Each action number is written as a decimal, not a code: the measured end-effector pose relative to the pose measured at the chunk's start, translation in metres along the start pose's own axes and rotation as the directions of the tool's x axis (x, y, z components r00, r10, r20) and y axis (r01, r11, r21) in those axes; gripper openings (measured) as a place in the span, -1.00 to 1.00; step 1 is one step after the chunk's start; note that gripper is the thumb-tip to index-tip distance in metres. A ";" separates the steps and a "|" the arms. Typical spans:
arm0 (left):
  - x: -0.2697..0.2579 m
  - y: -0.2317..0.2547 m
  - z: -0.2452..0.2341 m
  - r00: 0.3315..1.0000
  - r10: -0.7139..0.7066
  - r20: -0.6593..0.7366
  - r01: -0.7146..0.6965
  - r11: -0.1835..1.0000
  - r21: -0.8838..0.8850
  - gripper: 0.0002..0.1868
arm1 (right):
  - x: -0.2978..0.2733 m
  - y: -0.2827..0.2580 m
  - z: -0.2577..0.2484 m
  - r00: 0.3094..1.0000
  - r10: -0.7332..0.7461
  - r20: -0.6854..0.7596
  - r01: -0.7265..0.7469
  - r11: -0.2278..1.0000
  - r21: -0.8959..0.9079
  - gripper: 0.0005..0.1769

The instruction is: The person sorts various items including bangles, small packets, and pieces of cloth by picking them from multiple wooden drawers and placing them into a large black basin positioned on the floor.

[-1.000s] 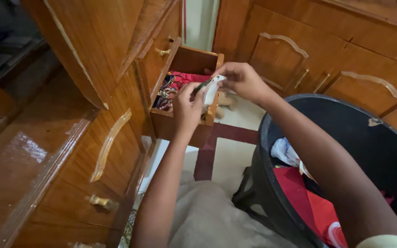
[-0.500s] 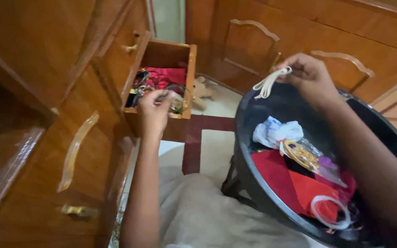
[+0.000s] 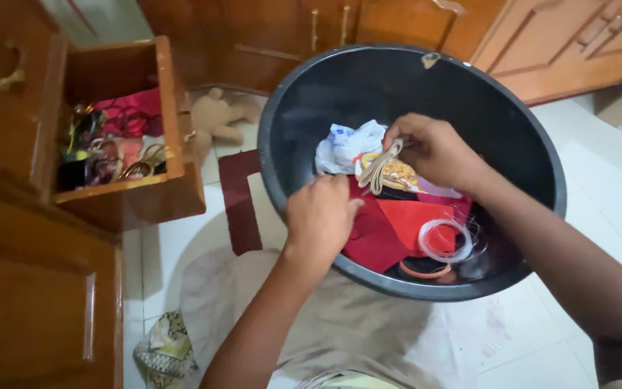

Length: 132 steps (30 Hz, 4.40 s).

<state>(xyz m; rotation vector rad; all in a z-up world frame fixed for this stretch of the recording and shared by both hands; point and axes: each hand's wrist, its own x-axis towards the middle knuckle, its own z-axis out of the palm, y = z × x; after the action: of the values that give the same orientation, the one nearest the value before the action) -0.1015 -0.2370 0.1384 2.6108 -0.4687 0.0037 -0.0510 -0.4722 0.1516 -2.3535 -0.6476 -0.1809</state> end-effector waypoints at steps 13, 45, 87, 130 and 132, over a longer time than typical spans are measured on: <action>-0.112 -0.202 -0.008 0.670 -0.142 -0.728 0.373 0.913 0.165 -0.57 | -0.015 0.005 0.003 0.583 0.471 0.662 -0.074 0.842 -0.534 -0.14; -0.030 -0.322 0.030 0.677 -0.081 -0.732 0.239 0.964 0.114 0.03 | 0.417 -0.055 0.416 0.834 -0.109 0.541 0.448 0.707 -0.548 -0.55; -0.060 -0.229 0.077 0.584 -0.334 -0.740 0.296 0.936 -0.189 -0.01 | 0.092 -0.033 0.047 0.882 0.177 0.436 0.133 0.796 -0.591 -0.67; -0.031 -0.235 0.265 0.726 -0.594 0.347 0.656 0.750 -0.088 -0.17 | 0.464 -0.006 0.522 0.667 -0.320 0.673 0.529 0.840 -0.124 -0.57; -0.030 -0.235 0.260 0.734 -0.585 0.345 0.642 0.764 -0.072 -0.15 | 0.460 -0.017 0.511 0.555 -0.184 0.811 0.658 0.693 -0.293 -0.50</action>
<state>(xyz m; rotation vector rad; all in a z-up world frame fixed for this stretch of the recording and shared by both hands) -0.0738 -0.1537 -0.2026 2.4551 0.3205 -0.6428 0.3164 0.0562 -0.0910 -2.7496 -1.8543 0.4767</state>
